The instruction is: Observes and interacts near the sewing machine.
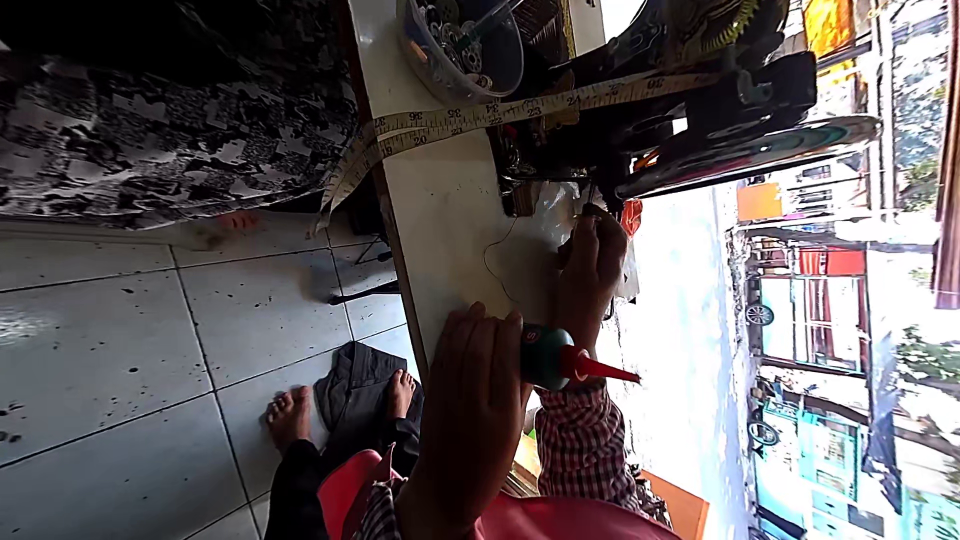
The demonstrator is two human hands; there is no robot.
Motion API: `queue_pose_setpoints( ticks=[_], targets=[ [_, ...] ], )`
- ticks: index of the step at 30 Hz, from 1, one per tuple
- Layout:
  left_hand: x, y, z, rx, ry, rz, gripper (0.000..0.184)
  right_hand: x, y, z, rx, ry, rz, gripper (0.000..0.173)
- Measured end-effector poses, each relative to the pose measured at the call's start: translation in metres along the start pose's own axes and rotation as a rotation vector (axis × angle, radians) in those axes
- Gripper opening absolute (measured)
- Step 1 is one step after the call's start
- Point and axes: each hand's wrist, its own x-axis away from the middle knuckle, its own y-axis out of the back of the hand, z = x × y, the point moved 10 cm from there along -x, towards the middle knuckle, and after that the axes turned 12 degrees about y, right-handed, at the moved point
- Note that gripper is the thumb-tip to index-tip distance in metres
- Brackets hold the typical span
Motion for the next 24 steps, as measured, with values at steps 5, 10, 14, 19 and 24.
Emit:
queue_pose_setpoints(
  ticks=[5, 10, 14, 19, 24],
  targets=[
    [0.001, 0.000, 0.000, -0.010, -0.003, -0.009, 0.040, 0.001, 0.000, 0.001, -0.011, 0.014, 0.002, 0.036],
    [0.001, 0.000, 0.000, -0.020, -0.001, -0.007, 0.040, -0.004, -0.002, 0.008, 0.009, 0.010, 0.004, 0.036],
    [0.000, 0.000, 0.000, -0.020, -0.003, -0.016, 0.040, -0.006, -0.003, 0.008, -0.032, 0.022, -0.012, 0.034],
    [0.000, 0.000, 0.000, -0.025, -0.001, -0.013, 0.040, -0.006, -0.004, 0.010, -0.005, 0.020, 0.003, 0.037],
    [-0.001, 0.000, 0.000, -0.019, -0.002, -0.010, 0.041, -0.006, -0.004, 0.009, 0.007, 0.018, 0.016, 0.038]
  ],
)
